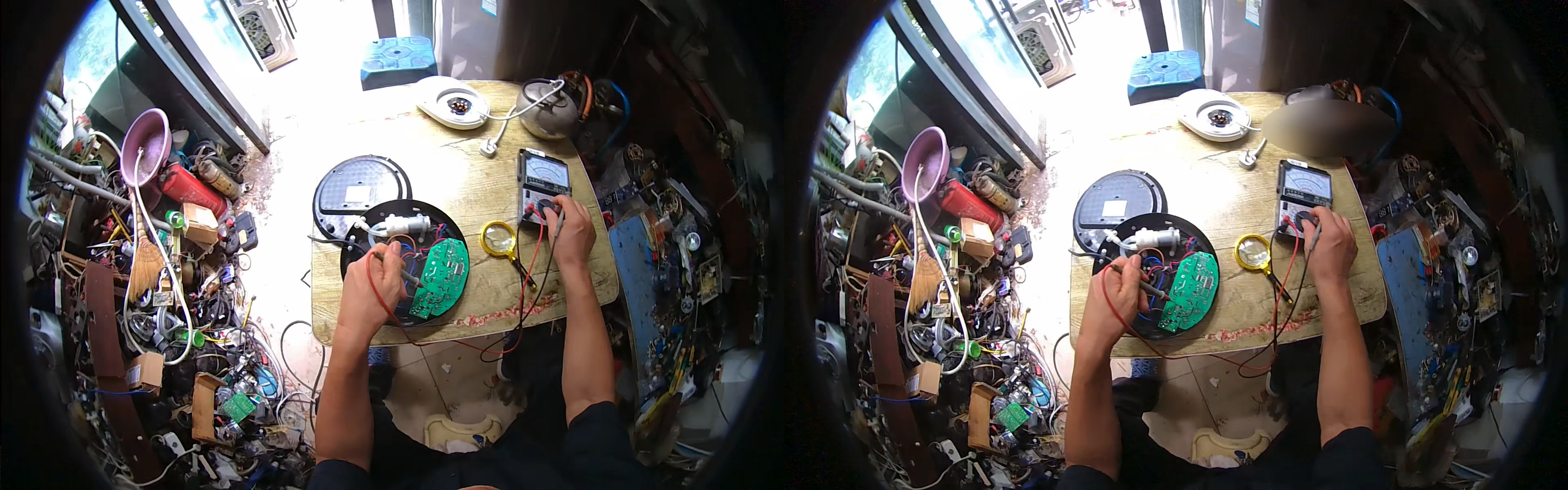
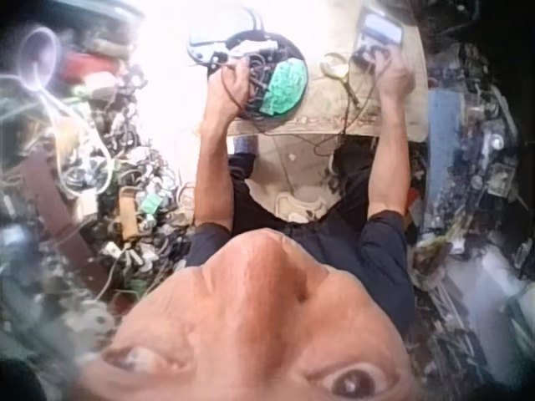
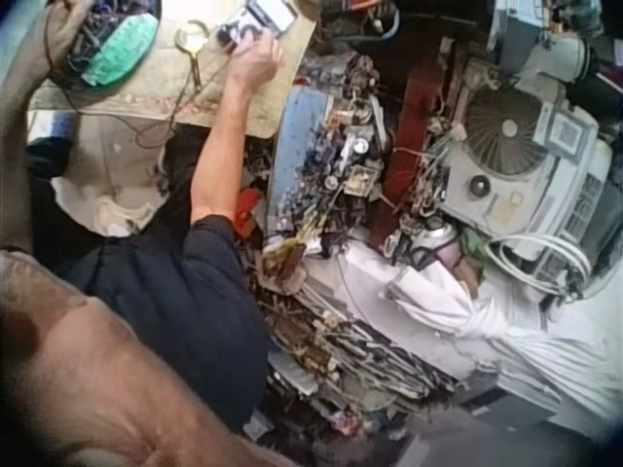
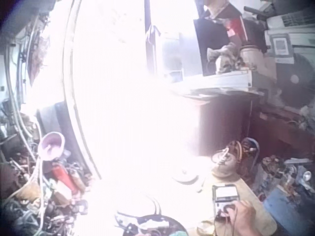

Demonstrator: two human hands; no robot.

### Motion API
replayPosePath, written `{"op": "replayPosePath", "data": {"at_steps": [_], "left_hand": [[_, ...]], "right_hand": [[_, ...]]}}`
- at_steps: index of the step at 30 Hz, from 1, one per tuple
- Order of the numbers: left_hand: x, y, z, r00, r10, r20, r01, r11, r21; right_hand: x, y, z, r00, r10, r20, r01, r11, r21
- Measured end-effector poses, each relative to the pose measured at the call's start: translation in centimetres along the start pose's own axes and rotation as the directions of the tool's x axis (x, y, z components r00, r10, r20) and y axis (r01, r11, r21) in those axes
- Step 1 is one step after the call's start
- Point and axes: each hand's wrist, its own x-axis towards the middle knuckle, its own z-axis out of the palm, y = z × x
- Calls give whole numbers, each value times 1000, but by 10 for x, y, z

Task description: The person uses a multimeter to test various points on a green circuit board. They hold the probes and touch different components on the board while seated on the floor in a cluttered workspace.

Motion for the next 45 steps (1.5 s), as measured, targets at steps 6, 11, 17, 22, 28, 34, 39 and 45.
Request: {"op": "replayPosePath", "data": {"at_steps": [6, 11, 17, 22, 28, 34, 39, 45], "left_hand": [[2, 0, -1, 996, 89, -30, -90, 996, -19], [0, -3, -1, 992, 120, -35, -122, 992, -41], [2, -9, 1, 979, 200, -48, -196, 977, 80], [3, -10, 1, 983, 173, -58, -170, 984, 57], [4, -22, -2, 939, 340, -57, -328, 932, 154], [3, -17, -2, 970, 238, -44, -229, 961, 157], [4, -16, -2, 962, 269, -49, -258, 953, 160], [4, -15, -1, 967, 249, -50, -239, 958, 157]], "right_hand": [[1, 2, -13, 999, -37, -3, 37, 999, 15], [-2, 2, -17, 993, -122, 2, 122, 992, -19], [-8, -27, -20, 992, -84, -94, 93, 992, 90], [-13, -36, -22, 982, -93, -163, 118, 982, 148], [-41, -64, -39, 985, -130, -111, 165, 896, 413], [-70, -84, -50, 884, -465, -52, 408, 710, 574], [-81, -108, -53, 800, -600, 18, 470, 645, 602], [-87, -121, -47, 780, -623, 59, 429, 601, 674]]}}
